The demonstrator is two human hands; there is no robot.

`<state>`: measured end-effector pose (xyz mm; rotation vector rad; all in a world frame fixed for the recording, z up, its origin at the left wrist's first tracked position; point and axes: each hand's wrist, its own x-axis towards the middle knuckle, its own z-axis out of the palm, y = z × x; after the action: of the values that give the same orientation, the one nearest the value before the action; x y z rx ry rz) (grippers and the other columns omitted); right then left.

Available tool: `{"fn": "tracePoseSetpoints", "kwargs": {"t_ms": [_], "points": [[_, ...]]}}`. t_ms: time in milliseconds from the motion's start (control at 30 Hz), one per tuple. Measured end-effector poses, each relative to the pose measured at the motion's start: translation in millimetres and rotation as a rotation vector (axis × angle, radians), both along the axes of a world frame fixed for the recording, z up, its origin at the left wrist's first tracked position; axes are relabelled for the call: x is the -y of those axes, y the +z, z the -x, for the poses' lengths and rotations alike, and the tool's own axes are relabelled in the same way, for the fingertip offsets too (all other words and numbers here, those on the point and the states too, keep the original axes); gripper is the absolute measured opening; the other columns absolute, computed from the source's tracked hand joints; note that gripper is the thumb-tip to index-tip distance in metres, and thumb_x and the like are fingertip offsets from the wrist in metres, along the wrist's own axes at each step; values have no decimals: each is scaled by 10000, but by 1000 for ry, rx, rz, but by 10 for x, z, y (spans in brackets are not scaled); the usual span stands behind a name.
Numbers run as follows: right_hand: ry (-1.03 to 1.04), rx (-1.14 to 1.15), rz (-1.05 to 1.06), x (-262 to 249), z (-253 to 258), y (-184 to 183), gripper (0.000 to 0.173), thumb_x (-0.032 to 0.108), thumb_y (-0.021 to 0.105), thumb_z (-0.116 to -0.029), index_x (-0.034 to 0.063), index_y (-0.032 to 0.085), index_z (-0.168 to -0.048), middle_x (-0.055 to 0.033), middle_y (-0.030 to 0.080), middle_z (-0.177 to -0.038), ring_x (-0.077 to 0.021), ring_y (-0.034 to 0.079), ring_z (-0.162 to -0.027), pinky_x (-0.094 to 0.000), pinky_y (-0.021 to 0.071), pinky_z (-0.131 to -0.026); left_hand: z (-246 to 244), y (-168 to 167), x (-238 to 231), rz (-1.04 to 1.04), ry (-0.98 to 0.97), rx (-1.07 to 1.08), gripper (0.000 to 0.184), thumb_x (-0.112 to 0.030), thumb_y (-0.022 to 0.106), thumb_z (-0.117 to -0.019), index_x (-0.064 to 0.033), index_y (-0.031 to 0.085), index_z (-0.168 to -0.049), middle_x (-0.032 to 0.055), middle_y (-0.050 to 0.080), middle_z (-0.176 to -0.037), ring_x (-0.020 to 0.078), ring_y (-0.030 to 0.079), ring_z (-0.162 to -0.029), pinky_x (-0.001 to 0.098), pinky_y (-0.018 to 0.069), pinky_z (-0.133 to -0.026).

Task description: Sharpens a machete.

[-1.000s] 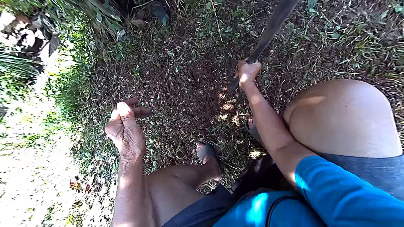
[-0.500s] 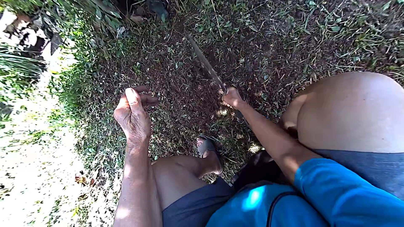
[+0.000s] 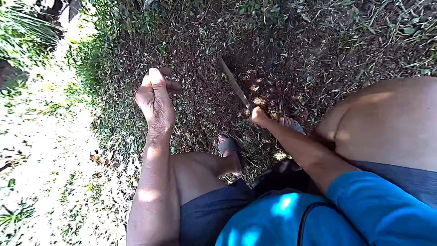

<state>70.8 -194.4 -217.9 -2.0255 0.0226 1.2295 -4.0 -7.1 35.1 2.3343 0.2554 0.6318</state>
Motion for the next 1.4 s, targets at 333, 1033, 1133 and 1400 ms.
{"fn": "tracePoseSetpoints", "kwargs": {"t_ms": [333, 1033, 1133, 1400], "points": [[138, 342, -173, -307, -169, 817, 315, 85, 640, -953, -70, 637, -1227, -291, 655, -1179, -415, 657, -1090, -594, 511, -928, 109, 49, -108, 2, 31, 51, 507, -254, 184, -1123, 45, 584, -1206, -28, 732, -853, 22, 705, -786, 262, 580, -808], [310, 214, -118, -326, 19, 709, 318, 84, 633, -972, -66, 607, -1251, -286, 637, -1194, -387, 672, -1016, -558, 545, -865, 88, 47, -130, -1, -9, 98, 491, -227, 179, -1123, 47, 581, -1189, -35, 717, -840, 39, 711, -772, 275, 595, -782], [145, 418, -234, -380, -119, 1067, 272, 65, 649, -930, -70, 647, -1166, -272, 670, -1083, -389, 672, -973, -568, 523, -852, 126, 93, -111, 24, 32, 131, 479, -210, 151, -1119, 34, 558, -1189, -54, 711, -833, 26, 699, -763, 268, 584, -781], [-290, 329, -364, -464, -168, 505, 189, 18, 654, -887, -61, 576, -1039, -145, 577, -784, -212, 550, -555, -401, 514, -539, 148, 85, -108, 18, 43, 128, 484, -217, 151, -1121, 22, 565, -1192, -53, 711, -834, 32, 703, -774, 272, 588, -795]]}}
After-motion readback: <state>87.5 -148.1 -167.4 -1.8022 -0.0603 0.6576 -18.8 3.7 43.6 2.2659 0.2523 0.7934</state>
